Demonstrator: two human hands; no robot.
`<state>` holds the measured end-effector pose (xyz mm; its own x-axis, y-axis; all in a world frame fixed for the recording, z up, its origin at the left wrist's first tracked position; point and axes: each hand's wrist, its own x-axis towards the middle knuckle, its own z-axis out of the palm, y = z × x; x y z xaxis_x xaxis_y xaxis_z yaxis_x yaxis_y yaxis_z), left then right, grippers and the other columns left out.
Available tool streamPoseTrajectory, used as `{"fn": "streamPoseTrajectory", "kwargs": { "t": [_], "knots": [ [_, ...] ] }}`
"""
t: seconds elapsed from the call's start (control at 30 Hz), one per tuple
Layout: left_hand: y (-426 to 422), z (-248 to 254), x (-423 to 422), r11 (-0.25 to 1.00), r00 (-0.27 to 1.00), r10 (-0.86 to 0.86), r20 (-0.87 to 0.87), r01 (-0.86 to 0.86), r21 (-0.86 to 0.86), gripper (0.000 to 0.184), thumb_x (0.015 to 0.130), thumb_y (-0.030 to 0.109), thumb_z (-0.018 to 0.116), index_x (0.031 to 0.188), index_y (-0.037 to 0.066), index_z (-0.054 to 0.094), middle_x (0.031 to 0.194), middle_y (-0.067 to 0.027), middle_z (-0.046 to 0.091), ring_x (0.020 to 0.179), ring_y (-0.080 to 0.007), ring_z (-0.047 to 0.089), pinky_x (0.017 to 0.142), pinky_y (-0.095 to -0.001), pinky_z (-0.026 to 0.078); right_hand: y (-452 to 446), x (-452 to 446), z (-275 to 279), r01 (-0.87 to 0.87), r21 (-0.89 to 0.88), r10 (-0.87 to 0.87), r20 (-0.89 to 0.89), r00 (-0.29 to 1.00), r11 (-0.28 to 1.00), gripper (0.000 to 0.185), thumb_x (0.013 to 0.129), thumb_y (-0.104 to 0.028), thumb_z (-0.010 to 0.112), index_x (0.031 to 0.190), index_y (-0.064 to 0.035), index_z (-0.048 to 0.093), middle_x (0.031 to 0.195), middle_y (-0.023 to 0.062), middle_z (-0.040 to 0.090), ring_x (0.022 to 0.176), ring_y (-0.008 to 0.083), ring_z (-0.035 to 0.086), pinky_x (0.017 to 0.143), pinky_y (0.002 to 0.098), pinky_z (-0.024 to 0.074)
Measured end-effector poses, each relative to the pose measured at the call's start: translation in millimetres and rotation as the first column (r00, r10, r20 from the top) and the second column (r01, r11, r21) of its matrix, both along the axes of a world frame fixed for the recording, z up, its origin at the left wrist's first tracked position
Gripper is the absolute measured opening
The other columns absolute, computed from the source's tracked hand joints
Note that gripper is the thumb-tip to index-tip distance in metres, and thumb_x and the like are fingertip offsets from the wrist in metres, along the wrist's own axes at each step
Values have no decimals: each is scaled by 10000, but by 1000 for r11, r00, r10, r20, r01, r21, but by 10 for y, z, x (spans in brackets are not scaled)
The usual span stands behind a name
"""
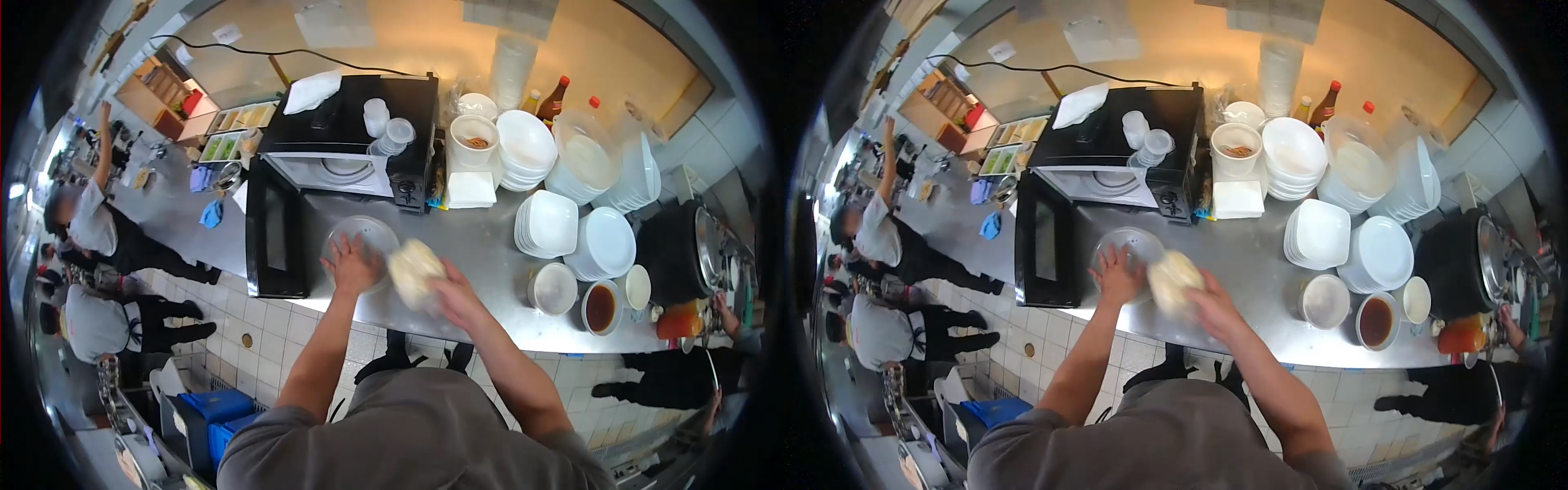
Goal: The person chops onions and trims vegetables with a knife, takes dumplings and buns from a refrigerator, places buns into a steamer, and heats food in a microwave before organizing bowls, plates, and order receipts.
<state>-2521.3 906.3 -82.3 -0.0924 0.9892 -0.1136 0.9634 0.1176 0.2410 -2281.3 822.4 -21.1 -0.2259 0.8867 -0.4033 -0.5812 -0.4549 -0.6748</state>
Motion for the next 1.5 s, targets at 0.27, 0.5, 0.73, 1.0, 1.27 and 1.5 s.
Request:
{"fn": "streamPoseTrajectory", "kwargs": {
  "t": [0.27,0.5,0.73,1.0,1.27,1.5],
  "knots": [
    [-1115,661,-484,916,817,-400,415,376,142,530,850,335,737,1304,86,620,1473,-259,459,1357,-427,459,1121,-499,388,2612,-1838,-129,73,42,-79,144,986,996,579,874,-306,717,1341,-73,469,1202,140,614,1001,304,657,745,434,579],
    [-1807,7,-2432,931,653,347,673,-326,-164,554,934,67,643,1440,40,421,1230,-180,632,982,-225,660,828,-349,543,1636,-1693,-415,-772,155,-365,925,-105,616,573,898,-480,650,1350,-138,570,1305,123,608,1327,338,472,1079,653,325],
    [-490,521,-2057,895,821,-196,536,372,-244,367,832,19,627,1195,-38,612,1082,-173,699,972,-257,685,836,-346,560,-499,-682,-495,-561,158,-289,945,-153,813,578,884,-520,649,1330,-154,613,1468,102,472,1466,313,309,1185,649,153],
    [980,314,-586,809,578,-464,672,585,56,627,841,-9,638,1426,23,416,1422,-173,501,1163,-319,594,972,-392,502,-1578,-233,-109,-538,-24,-190,922,-339,843,642,855,-428,696,1419,-178,519,1487,99,450,1470,326,300,1113,718,245],
    [1167,35,-123,925,477,-333,813,334,182,706,817,28,678,1445,25,358,1455,-210,391,1290,-354,456,1047,-416,447,-1760,-45,-601,-433,215,-395,835,-383,875,728,761,-272,782,1424,-188,492,1483,98,464,1432,327,366,1081,708,315],
    [-316,-192,-186,907,588,-47,808,364,-212,675,861,112,713,1445,14,389,1383,-152,494,1140,-277,582,929,-364,505,-1290,864,577,812,-42,-806,101,584,583,465,978,-345,614,1348,-113,457,1368,84,533,1285,236,496,905,569,470]
  ]
}}
